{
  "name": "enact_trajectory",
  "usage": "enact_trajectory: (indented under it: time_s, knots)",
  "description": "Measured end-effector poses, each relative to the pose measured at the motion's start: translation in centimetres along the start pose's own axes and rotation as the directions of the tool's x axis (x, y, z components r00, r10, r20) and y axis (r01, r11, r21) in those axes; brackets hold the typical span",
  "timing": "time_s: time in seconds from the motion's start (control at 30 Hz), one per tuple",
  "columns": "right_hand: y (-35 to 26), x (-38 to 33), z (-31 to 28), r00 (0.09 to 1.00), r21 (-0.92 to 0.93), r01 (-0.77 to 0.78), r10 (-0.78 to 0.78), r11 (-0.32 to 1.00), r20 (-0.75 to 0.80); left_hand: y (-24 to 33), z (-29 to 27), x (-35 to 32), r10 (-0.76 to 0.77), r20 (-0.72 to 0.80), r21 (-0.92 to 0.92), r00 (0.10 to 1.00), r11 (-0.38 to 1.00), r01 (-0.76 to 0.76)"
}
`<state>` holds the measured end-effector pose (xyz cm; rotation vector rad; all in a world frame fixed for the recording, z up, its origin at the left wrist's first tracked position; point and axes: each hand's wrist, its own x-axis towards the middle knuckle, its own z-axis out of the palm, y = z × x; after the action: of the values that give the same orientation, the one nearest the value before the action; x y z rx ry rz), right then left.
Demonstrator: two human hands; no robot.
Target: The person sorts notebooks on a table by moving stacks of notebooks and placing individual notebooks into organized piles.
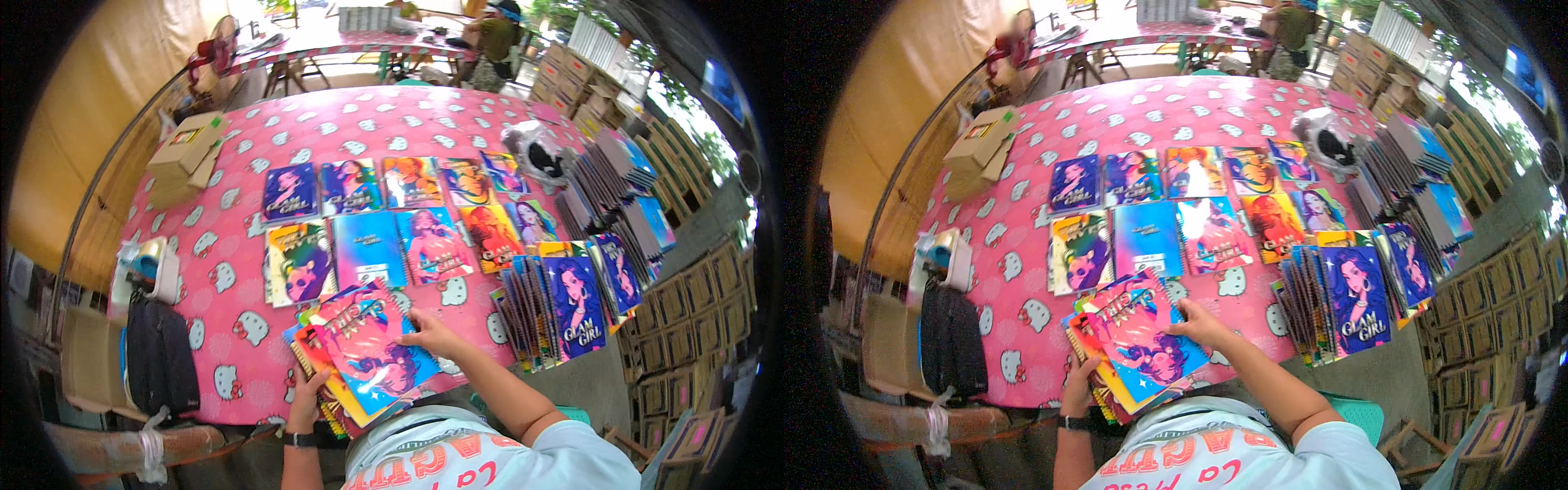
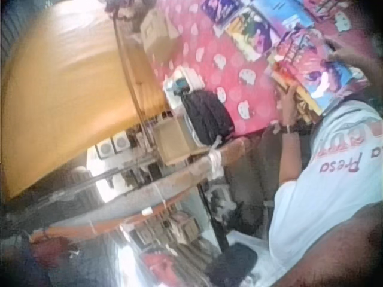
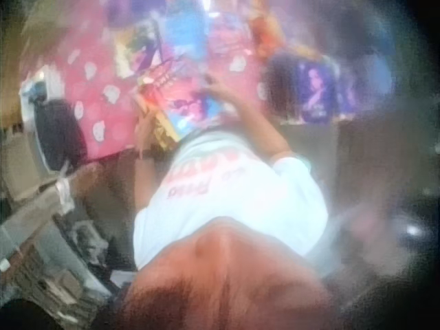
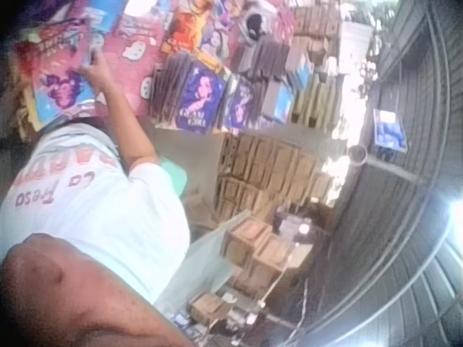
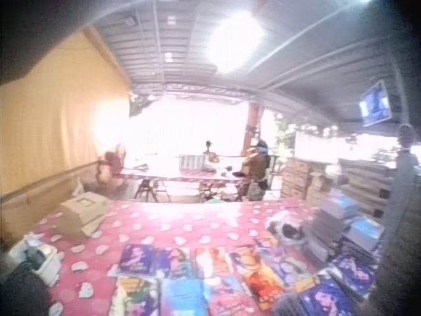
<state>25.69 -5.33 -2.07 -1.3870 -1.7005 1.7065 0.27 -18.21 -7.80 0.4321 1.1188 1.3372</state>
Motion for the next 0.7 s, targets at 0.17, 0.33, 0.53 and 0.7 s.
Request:
enact_trajectory:
  time_s: [0.17, 0.33, 0.53, 0.7]
  knots:
    - [0.0, -2.0, -0.3, 0.998, 0.160, 0.031, -0.039, 0.987, 0.045, 0.1, 2.4, 0.8, 0.053, -0.098, 0.205, 0.994, 0.978, -0.032]
    - [-0.4, -3.2, -3.6, 0.993, 0.124, 0.066, -0.053, 0.990, -0.108, -0.8, 1.4, 0.1, 0.187, -0.105, 0.299, 0.977, 0.943, -0.148]
    - [-2.3, -6.0, -7.5, 0.892, 0.097, 0.321, -0.266, 0.942, -0.365, -0.5, 1.1, 0.2, 0.086, -0.050, 0.122, 0.995, 0.989, -0.079]
    - [-7.1, -8.5, -6.1, 0.864, 0.265, 0.407, -0.275, 0.874, -0.421, -1.2, 0.7, 0.4, 0.117, -0.058, 0.095, 0.991, 0.989, -0.111]
